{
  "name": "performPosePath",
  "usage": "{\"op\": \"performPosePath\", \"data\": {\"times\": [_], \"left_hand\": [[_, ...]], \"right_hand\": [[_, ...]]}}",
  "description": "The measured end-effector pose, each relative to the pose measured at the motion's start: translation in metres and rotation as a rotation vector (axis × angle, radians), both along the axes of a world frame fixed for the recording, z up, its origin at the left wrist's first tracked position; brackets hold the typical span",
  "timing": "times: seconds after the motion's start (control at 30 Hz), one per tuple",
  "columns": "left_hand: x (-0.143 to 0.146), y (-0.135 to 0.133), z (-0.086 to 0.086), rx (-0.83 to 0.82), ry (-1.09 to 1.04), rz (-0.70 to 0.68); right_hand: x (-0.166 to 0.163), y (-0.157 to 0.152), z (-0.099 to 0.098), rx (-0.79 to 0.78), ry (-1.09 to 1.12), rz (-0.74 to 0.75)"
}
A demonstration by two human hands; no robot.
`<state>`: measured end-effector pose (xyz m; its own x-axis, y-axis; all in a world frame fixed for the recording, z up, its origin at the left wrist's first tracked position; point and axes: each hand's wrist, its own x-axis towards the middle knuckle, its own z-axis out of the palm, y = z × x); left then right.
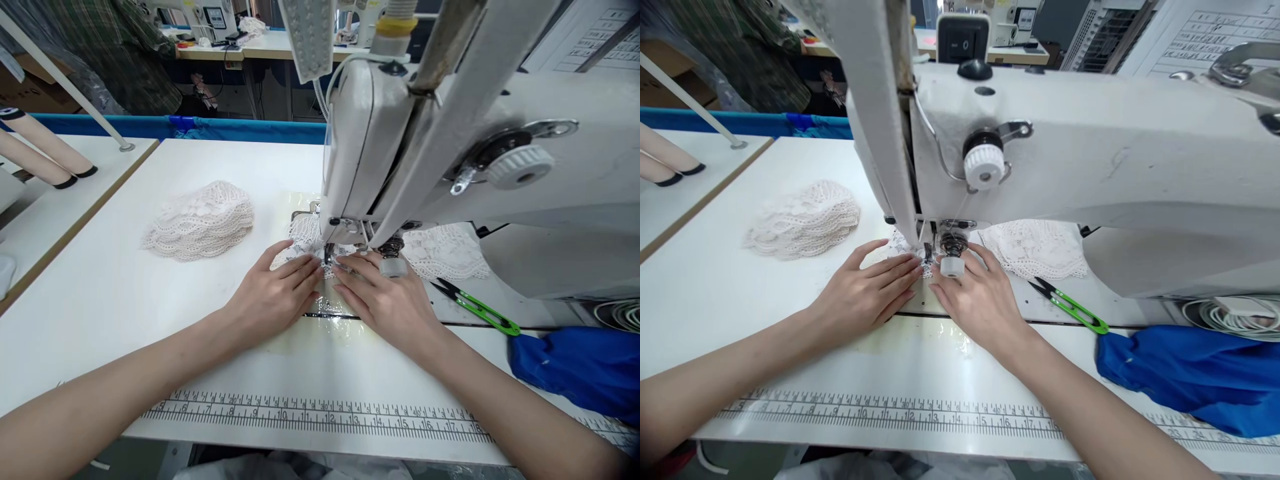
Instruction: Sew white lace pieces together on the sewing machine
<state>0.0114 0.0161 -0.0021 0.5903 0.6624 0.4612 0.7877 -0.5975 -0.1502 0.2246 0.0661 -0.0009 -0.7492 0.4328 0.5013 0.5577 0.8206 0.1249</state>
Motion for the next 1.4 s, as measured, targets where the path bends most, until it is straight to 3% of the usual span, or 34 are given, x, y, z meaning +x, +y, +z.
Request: {"op": "performPosePath", "data": {"times": [0.83,1.03,1.27,1.4], "left_hand": [[-0.002,0.01,0.0,-0.038,-0.038,0.011],[-0.012,0.016,0.004,-0.087,-0.039,0.116],[-0.015,0.007,0.014,0.17,0.035,0.101],[-0.011,0.009,0.012,0.083,-0.052,0.001]], "right_hand": [[-0.005,0.005,-0.003,0.003,-0.058,-0.111],[-0.002,0.004,-0.002,0.012,-0.063,-0.079],[0.001,-0.006,0.004,0.085,0.034,-0.011],[-0.002,-0.012,0.003,0.022,0.03,0.023]]}}
